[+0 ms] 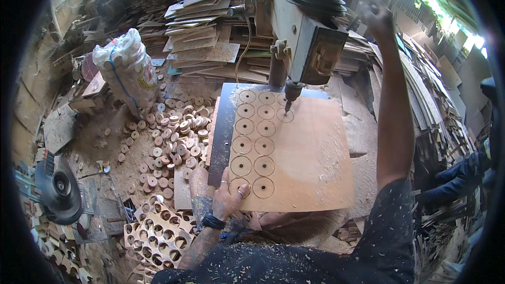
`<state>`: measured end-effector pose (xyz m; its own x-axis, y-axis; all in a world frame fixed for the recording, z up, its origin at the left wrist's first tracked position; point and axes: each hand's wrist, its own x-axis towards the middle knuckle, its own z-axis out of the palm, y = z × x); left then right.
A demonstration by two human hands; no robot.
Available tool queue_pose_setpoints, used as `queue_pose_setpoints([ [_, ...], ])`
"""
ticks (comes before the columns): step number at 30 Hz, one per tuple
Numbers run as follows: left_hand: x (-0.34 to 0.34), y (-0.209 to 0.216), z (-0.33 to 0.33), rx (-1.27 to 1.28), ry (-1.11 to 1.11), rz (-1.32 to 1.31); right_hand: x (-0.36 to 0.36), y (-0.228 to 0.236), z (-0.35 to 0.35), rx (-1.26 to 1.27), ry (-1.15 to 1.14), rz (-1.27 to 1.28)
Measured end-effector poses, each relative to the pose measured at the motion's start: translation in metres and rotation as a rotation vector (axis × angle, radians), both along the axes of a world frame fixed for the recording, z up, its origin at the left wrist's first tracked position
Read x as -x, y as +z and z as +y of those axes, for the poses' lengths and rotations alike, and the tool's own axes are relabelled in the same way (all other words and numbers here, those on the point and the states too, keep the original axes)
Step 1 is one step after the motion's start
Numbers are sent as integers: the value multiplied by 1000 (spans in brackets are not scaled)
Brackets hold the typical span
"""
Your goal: The person uses a drill press to cut multiple circular holes in a rectangular wooden board. They position the board under the drill, lower the drill to cut each circle, and reposition the board repeatedly to create a grid of holes.
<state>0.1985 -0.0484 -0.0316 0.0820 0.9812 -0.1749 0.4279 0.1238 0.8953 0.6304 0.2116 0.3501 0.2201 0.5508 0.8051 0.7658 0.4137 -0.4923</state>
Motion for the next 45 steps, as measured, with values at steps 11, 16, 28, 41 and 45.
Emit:
queue_pose_setpoints([
  [11, 64, 25, -66, -12, 41, -87, -40, 11, 74, 100, -246, -211],
  [16, 67, 21, -68, -59, 65, -88, -49, 8, 72, 97, -110, -104],
  [28, 86, -1, -56, 16, 63, -285, -49, 11, 72, 100, -159, -188],
  [41, 73, 0, -65, -50, 133, -257, -35, 3, 48, 68, -198, -161],
  [45, 73, 0, -65, -49, 82, -231, -27, -3, 25, 41, -214, -146],
])
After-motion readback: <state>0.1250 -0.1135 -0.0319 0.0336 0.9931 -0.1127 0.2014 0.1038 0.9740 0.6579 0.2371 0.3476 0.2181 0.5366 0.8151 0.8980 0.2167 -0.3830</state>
